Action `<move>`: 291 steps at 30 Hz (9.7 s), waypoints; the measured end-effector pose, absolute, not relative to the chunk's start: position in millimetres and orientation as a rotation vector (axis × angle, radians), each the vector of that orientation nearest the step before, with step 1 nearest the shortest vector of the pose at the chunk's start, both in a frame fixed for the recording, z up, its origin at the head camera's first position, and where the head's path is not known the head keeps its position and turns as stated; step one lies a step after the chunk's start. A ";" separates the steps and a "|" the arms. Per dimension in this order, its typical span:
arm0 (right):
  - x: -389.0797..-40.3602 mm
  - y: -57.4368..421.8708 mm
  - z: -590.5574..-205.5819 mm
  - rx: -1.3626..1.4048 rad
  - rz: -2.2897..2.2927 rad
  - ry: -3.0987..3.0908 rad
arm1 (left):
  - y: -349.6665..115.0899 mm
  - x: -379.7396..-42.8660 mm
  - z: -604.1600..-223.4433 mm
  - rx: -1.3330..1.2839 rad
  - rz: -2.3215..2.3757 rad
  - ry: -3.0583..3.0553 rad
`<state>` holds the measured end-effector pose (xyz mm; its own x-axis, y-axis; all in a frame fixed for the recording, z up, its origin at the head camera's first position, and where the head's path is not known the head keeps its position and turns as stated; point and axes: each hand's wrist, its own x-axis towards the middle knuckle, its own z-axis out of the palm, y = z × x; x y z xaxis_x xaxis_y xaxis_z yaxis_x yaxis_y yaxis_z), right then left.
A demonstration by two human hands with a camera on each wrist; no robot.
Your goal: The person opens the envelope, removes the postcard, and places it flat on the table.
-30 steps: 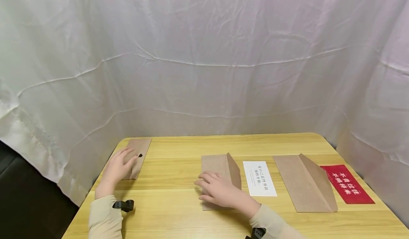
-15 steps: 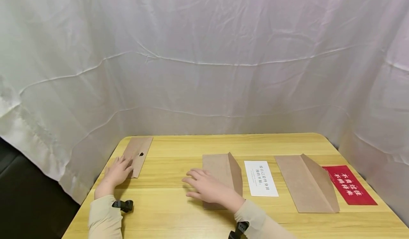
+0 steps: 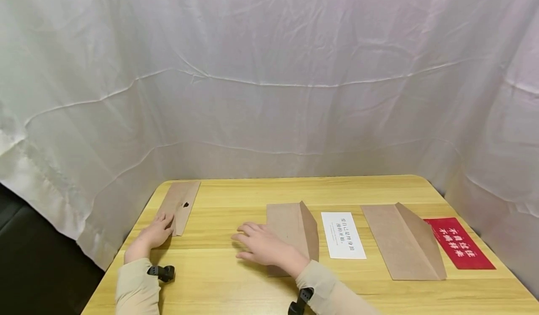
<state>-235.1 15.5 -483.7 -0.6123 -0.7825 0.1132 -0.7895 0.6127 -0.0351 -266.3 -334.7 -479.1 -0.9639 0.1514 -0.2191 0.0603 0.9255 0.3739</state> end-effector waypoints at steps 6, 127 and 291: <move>-237.5 1.7 -486.5 1.356 0.100 -2.770 | -333.5 -261.5 -475.9 0.198 0.519 2.844; -219.7 -77.9 -484.9 1.617 -0.108 -2.719 | -291.9 -209.1 -473.5 0.375 0.486 2.864; -267.3 -51.0 -493.8 1.118 0.142 -3.109 | -225.7 -198.0 -471.1 0.370 0.548 2.977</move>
